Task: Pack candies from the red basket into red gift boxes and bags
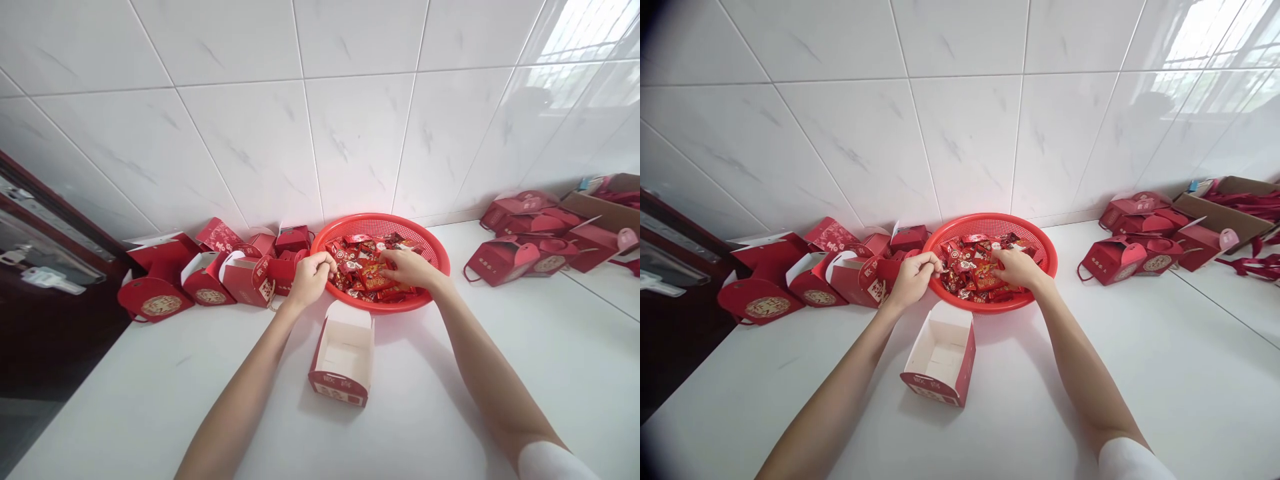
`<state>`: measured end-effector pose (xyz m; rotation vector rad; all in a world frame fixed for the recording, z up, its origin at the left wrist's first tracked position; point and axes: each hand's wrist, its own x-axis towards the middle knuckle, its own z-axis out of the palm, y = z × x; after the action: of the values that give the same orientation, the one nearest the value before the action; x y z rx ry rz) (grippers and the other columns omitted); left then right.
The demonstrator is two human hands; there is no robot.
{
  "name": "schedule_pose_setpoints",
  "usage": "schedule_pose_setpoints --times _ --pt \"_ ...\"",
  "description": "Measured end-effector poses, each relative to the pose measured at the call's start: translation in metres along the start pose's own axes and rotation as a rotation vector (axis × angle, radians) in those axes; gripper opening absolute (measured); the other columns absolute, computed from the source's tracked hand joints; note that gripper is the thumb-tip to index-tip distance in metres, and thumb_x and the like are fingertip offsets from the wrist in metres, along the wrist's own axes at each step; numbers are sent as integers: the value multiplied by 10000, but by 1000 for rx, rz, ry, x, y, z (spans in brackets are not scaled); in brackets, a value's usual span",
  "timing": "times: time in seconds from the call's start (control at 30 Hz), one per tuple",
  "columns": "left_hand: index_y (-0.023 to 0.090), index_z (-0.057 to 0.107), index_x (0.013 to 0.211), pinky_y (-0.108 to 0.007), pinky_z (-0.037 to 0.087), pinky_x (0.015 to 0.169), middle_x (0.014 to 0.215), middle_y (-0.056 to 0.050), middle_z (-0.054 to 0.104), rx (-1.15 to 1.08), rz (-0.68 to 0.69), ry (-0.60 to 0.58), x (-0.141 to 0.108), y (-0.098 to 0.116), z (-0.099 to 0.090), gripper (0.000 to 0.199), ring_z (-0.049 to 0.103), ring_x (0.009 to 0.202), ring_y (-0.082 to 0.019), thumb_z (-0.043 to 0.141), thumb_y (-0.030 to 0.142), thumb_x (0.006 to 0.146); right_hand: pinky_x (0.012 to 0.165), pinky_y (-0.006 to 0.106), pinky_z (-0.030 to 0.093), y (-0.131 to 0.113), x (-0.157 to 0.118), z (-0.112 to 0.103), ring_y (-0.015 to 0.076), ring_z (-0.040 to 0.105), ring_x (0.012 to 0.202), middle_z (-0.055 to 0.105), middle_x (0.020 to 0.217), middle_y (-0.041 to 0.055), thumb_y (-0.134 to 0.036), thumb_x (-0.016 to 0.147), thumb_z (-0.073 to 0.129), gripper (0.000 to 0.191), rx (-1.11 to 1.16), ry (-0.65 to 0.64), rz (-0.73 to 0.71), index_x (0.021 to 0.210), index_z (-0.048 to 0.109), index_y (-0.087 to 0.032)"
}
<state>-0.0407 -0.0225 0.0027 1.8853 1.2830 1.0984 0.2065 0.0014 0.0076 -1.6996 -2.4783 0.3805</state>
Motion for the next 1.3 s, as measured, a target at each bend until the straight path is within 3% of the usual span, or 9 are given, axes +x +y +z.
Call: schedule_pose_setpoints --times 0.17,0.37,0.57,0.73,0.8,1.3 --pt "200 643 776 -303 486 761 924 -47 725 293 39 -117 13 -1 9 209 648 836 -200 457 125 835 595 276 329 -3 -3 -2 214 623 794 711 914 74 -284 882 629 156 25 6 -1 1002 635 -185" --pt "219 730 882 -341 502 798 1035 -48 765 468 3 -198 11 3 12 236 692 949 -259 498 175 890 620 260 359 -3 -1 0 195 644 806 712 810 6 -198 809 691 53 110 88 15 846 656 -215" --pt "234 738 887 -332 516 823 1023 -30 769 531 -1 -197 10 3 15 247 701 964 -247 495 205 917 630 278 390 1 4 3 206 656 819 739 904 27 -177 835 612 87 187 333 153 901 653 -218" --pt "222 727 870 -339 505 797 980 -42 765 551 16 -200 10 2 15 262 696 954 -255 474 236 937 662 304 446 6 5 4 201 642 744 723 855 23 -236 794 628 77 416 644 252 869 634 -221" --pt "221 724 857 -334 502 780 956 -44 762 557 23 -200 10 2 15 268 695 929 -252 470 246 939 675 317 453 7 5 5 200 633 732 719 847 22 -253 782 628 86 458 706 280 863 634 -223" --pt "222 722 820 -321 489 759 922 -42 764 573 48 -207 11 -2 16 291 693 928 -247 458 245 942 691 352 477 12 7 5 222 652 737 713 814 36 -268 773 607 116 534 755 396 862 662 -217"
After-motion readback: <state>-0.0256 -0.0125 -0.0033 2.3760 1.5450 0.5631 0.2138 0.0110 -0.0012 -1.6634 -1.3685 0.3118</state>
